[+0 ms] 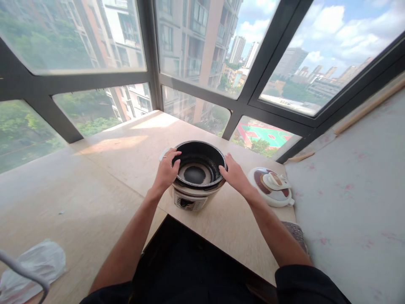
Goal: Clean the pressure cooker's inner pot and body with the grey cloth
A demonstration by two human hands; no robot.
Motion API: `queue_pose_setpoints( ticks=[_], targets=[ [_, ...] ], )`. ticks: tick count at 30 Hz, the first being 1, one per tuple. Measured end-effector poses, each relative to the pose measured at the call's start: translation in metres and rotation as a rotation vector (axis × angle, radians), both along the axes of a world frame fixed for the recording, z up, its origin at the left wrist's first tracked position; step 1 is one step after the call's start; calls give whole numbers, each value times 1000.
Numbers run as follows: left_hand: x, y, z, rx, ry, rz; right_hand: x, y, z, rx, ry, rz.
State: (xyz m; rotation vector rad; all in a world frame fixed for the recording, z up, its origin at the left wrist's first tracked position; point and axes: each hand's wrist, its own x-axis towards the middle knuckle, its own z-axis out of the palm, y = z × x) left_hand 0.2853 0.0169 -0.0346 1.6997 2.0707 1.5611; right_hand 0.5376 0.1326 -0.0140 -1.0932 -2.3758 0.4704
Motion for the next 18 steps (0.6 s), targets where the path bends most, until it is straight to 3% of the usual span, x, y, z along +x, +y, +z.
queue_pose_setpoints(
  ticks=[3, 6, 7, 9, 11, 13, 18],
  targets=[
    [32, -18, 5, 224, 17, 203, 28, 2, -14, 63, 220, 47],
    [80, -37, 1, 488, 1, 307, 69, 14, -28, 79, 308, -23],
    [98, -42, -4, 566, 5, 278, 86, 22, -33, 72, 304, -72],
    [135, -47, -21, 636, 52, 54, 123, 41, -42, 37, 229, -209],
    [169, -45, -46, 531, 81, -245, 161, 64, -51, 19, 30, -409],
    [197, -37, -76, 361, 56, -405, 197, 85, -58, -18, -146, -570],
    [222, -15, -150, 53, 113, -476, 251, 123, -75, -152, -305, -738]
  ],
)
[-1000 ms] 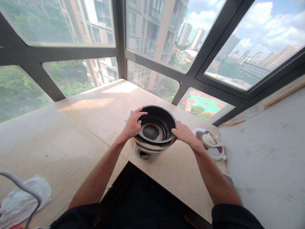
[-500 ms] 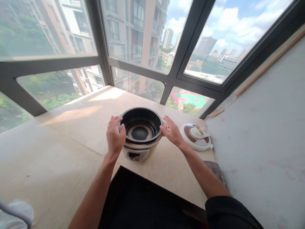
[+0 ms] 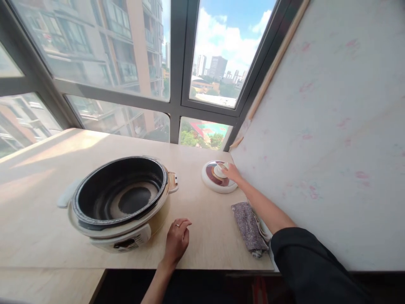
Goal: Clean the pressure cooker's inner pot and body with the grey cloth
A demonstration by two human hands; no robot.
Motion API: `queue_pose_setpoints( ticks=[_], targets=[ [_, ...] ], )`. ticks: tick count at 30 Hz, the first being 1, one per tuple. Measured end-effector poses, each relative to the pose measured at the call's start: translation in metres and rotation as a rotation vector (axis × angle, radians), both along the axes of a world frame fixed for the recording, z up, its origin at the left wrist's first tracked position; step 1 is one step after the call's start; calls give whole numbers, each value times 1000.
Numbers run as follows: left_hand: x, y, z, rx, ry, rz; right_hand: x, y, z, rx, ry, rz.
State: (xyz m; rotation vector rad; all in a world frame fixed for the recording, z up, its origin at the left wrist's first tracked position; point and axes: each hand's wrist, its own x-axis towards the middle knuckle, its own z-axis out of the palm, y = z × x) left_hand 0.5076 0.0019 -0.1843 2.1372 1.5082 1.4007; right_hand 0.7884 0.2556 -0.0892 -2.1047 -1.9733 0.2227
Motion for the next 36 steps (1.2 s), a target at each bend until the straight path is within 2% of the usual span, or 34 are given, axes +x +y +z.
queue_pose_setpoints(
  ticks=[2, 5, 9, 13, 21, 26, 29, 32, 36],
  targets=[
    [-2, 6, -19, -74, -12, 57, 5, 10, -7, -55, -34, -9],
    [-6, 14, -31, -184, -88, 153, 0, 22, -18, -79, -94, -3],
    [-7, 21, -32, -313, -181, 264, -16, 33, -30, -42, -171, -12],
    [-6, 22, -31, -373, -214, 261, -24, 37, -37, -19, -195, -41],
    [-5, 22, -32, -388, -220, 268, -24, 26, -30, -14, -180, -25],
    [-3, 24, -36, -398, -210, 274, -30, 10, -8, 31, -141, 19],
    [-2, 22, -33, -438, -207, 279, -38, -5, 15, 146, -33, 84],
    [-1, 20, -26, -499, -220, 272, -52, -21, 47, 364, 127, 226],
    [0, 19, -20, -554, -229, 265, -82, -43, 105, 543, 229, 337]
  ],
)
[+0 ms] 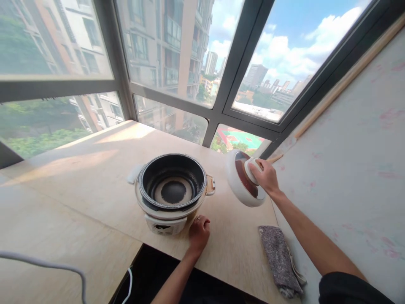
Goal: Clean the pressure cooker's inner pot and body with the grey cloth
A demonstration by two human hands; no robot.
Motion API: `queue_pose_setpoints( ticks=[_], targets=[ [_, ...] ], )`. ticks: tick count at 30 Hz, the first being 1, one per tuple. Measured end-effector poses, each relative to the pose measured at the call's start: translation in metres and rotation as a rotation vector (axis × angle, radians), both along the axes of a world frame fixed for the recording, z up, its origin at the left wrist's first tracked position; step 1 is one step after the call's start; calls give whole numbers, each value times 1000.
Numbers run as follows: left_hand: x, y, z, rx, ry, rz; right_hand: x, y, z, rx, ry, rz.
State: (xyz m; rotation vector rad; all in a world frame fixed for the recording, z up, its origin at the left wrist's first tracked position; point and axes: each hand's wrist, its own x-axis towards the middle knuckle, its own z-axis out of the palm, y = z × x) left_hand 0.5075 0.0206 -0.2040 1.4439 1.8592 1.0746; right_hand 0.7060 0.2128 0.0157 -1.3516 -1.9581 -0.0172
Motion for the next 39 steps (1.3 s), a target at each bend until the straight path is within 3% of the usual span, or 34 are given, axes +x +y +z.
queue_pose_setpoints(
  ticks=[6, 10, 15, 21, 31, 39],
  targets=[
    [0, -4, 3, -10, -37, 4, -68, -36, 80, 226, 24, 216],
    [-1, -9, 0, 27, -99, 3, -121, -55, 103, 231, -90, 427],
    [-3, -15, -7, 66, -138, 16, -187, -71, 97, 150, -241, 592],
    [-5, -25, -6, 71, -153, 36, -239, -89, 85, 41, -372, 492],
    [-5, -28, -3, 89, -179, 36, -270, -104, 79, -21, -576, 312],
    [-7, -29, -1, 86, -173, 18, -280, -121, 62, -47, -577, 284]
  ],
)
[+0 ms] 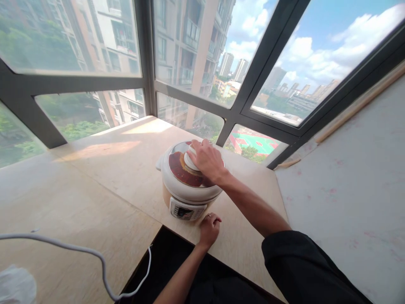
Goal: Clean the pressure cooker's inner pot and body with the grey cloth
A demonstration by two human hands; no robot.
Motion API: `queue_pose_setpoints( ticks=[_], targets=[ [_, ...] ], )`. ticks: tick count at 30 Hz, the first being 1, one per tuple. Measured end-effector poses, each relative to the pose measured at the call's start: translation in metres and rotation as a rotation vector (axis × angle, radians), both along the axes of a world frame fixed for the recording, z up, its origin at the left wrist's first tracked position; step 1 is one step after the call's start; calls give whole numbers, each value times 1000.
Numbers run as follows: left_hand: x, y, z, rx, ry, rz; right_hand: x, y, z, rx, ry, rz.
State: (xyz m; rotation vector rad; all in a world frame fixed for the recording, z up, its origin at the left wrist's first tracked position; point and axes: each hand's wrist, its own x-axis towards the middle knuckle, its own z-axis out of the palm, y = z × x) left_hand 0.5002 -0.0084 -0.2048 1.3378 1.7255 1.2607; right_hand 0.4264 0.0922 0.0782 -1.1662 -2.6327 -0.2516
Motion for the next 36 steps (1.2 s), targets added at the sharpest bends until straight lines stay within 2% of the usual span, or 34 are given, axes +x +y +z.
queue_pose_setpoints(
  ticks=[8, 18, 29, 31, 33, 36],
  targets=[
    [0, 1, 0, 18, -15, -1, -4, 1, -4, -56, -17, -27],
    [4, 5, -5, 10, 13, 33, 0, 15, -21, -87, -21, -21],
    [4, 3, -2, 26, 12, 36, -2, 19, -17, -147, -56, 10],
    [-1, -4, 2, 84, 47, -17, 0, 21, -17, -139, -61, 44],
    [-9, -14, 14, 162, 77, -129, 2, 23, -19, -125, -61, 79],
    [-29, -34, 53, 255, -4, -280, 5, 25, -20, -115, -58, 106]
  ],
)
